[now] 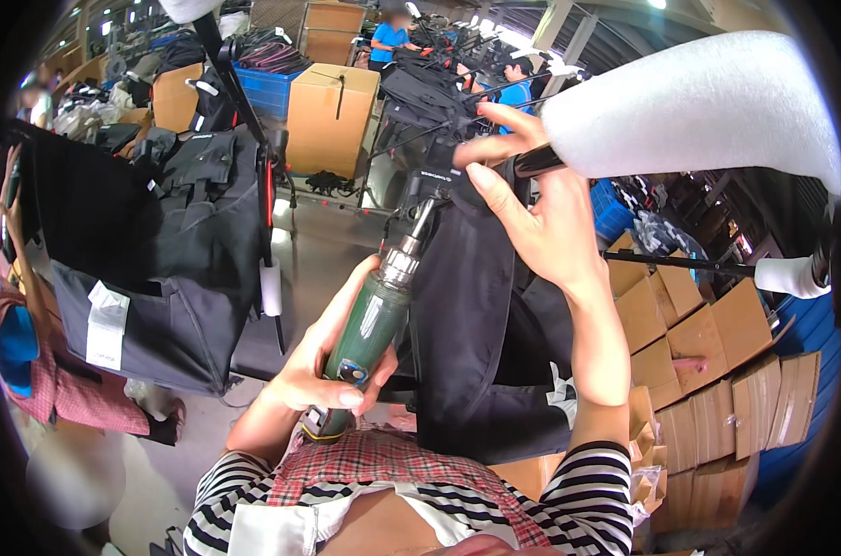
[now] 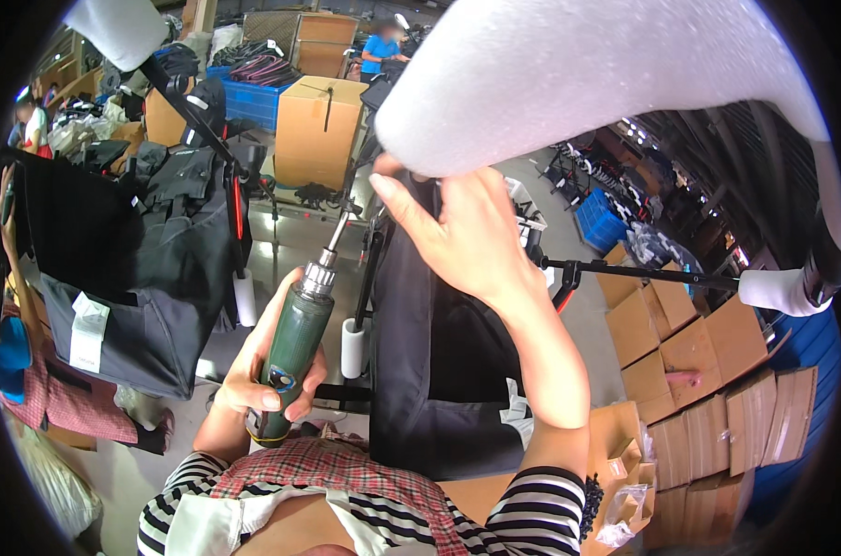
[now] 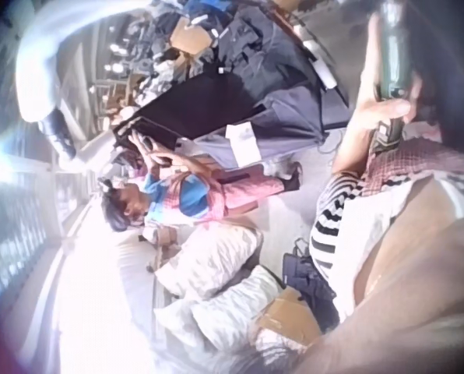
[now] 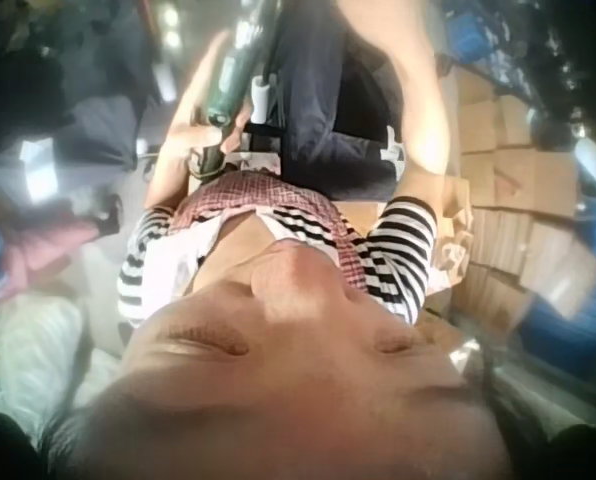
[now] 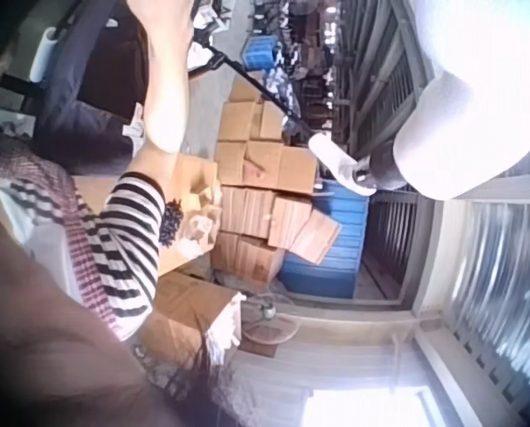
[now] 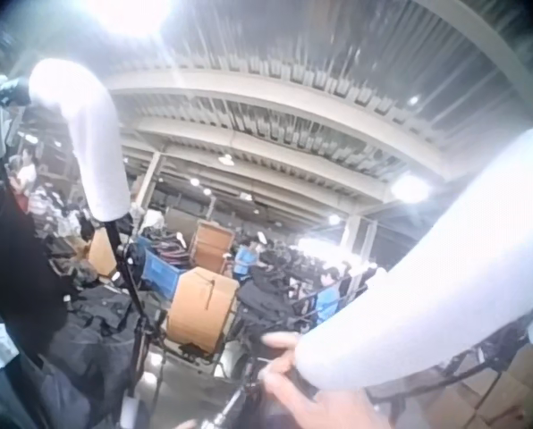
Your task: The person uses a cordless drill to attach black plastic fasteners to a black bag mounted on a metal frame. They repeatedly pick fasteners from a pile on the table, position them on the bag, and drive them in with the drill. The person also repositions the bag on the frame and moves it along the assembly line.
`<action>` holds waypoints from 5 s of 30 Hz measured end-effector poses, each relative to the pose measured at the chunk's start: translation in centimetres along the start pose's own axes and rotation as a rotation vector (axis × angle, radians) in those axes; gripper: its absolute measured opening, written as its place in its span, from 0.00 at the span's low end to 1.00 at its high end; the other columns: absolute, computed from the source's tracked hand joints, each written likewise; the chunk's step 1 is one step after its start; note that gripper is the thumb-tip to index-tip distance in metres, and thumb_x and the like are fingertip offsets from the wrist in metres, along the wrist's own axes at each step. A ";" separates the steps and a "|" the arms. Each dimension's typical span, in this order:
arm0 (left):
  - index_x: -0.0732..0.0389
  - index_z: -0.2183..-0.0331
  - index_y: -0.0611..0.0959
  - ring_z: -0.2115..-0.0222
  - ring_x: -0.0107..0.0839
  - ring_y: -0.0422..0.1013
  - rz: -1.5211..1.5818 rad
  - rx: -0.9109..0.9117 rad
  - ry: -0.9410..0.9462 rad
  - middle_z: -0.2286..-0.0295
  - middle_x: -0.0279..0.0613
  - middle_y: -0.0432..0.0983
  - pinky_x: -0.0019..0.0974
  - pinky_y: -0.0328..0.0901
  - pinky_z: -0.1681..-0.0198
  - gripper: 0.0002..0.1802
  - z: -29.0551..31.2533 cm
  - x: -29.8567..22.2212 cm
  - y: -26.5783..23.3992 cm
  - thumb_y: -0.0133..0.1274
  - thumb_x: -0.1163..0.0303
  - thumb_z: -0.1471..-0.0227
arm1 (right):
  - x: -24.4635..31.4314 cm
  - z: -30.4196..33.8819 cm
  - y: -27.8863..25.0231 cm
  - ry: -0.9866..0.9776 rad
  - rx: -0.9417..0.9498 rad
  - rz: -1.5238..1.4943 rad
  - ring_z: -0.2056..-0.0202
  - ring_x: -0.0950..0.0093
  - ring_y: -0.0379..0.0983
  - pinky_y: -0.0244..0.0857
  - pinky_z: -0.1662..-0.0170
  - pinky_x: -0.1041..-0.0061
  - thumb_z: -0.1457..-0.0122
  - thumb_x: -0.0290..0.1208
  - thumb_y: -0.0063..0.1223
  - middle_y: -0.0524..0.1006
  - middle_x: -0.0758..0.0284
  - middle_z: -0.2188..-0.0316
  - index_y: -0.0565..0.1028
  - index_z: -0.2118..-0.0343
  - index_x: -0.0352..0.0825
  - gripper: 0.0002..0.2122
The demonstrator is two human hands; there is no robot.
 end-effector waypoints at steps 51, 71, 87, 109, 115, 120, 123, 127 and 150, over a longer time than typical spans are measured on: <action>0.46 0.32 0.32 0.80 0.36 0.72 0.250 0.242 -0.466 0.70 0.65 0.71 0.33 0.68 0.80 0.85 -0.2 12.5 4.6 0.75 0.84 0.79 | -19.8 36.0 -17.7 0.894 -0.042 0.228 0.61 0.73 0.81 0.73 0.53 0.72 0.39 0.32 0.56 0.83 0.62 0.67 0.80 0.60 0.29 0.11; 0.53 0.33 0.34 0.90 0.38 0.69 0.095 -0.132 -0.454 0.83 0.58 0.68 0.35 0.67 0.89 0.82 0.0 15.7 3.4 0.73 0.78 0.81 | -20.6 74.5 -11.1 1.700 0.247 0.635 0.59 0.58 0.77 0.71 0.53 0.61 0.53 0.36 0.68 0.80 0.59 0.65 0.80 0.70 0.37 0.11; 0.57 0.31 0.41 0.76 0.28 0.71 -0.073 0.128 -0.537 0.71 0.46 0.74 0.30 0.66 0.74 0.72 0.2 12.5 6.0 0.73 0.71 0.66 | -14.5 32.8 -15.0 0.857 -0.516 -0.251 0.67 0.79 0.78 0.72 0.62 0.79 0.40 0.17 0.57 0.78 0.69 0.70 0.73 0.62 0.30 0.06; 0.53 0.30 0.40 0.74 0.26 0.69 -0.099 0.101 -0.345 0.64 0.42 0.72 0.29 0.65 0.71 0.68 2.1 3.1 4.4 0.69 0.75 0.62 | 2.5 12.2 -3.1 0.287 -0.276 -0.134 0.69 0.77 0.80 0.74 0.64 0.80 0.50 0.12 0.61 0.81 0.62 0.68 0.79 0.63 0.27 0.10; 0.47 0.31 0.33 0.83 0.30 0.69 0.344 0.252 -0.357 0.70 0.52 0.72 0.30 0.66 0.79 0.74 2.8 3.6 4.2 0.68 0.78 0.65 | 6.5 11.8 -2.9 -0.018 -0.392 0.012 0.66 0.67 0.79 0.73 0.62 0.75 0.50 0.12 0.61 0.80 0.57 0.64 0.79 0.62 0.27 0.12; 0.46 0.31 0.32 0.85 0.32 0.70 0.165 0.131 -0.139 0.72 0.53 0.71 0.32 0.66 0.82 0.75 1.6 0.0 2.7 0.68 0.76 0.67 | 7.3 10.5 -2.4 0.287 -0.386 -0.218 0.55 0.69 0.76 0.72 0.52 0.72 0.49 0.16 0.63 0.78 0.57 0.56 0.74 0.51 0.28 0.21; 0.45 0.31 0.33 0.87 0.33 0.68 0.142 0.024 -0.039 0.74 0.52 0.69 0.33 0.67 0.84 0.74 1.1 -2.6 1.5 0.68 0.71 0.67 | 9.8 10.4 3.3 0.329 0.179 -0.245 0.50 0.64 0.75 0.69 0.46 0.68 0.46 0.22 0.62 0.75 0.53 0.51 0.63 0.40 0.26 0.31; 0.44 0.31 0.33 0.89 0.34 0.67 0.106 0.003 0.023 0.76 0.51 0.68 0.33 0.67 0.85 0.72 0.6 -3.8 0.5 0.67 0.68 0.64 | 11.6 11.5 8.9 0.331 0.292 -0.321 0.58 0.48 0.76 0.71 0.52 0.59 0.50 0.22 0.64 0.76 0.47 0.59 0.50 0.34 0.27 0.43; 0.57 0.34 0.47 0.82 0.36 0.75 0.232 0.182 0.189 0.67 0.53 0.69 0.68 0.69 0.51 0.58 1.2 -3.8 -3.6 0.66 0.71 0.59 | 5.5 6.4 4.1 0.424 -0.182 -0.012 0.84 0.82 0.68 0.60 0.82 0.78 0.33 0.29 0.51 0.73 0.72 0.83 0.76 0.64 0.32 0.07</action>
Point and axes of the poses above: each hand's wrist, its own z-axis away from the middle knuckle, its own y-axis out of the palm, x = y × z, the point moved 9 cm from there along -z, towards the middle knuckle
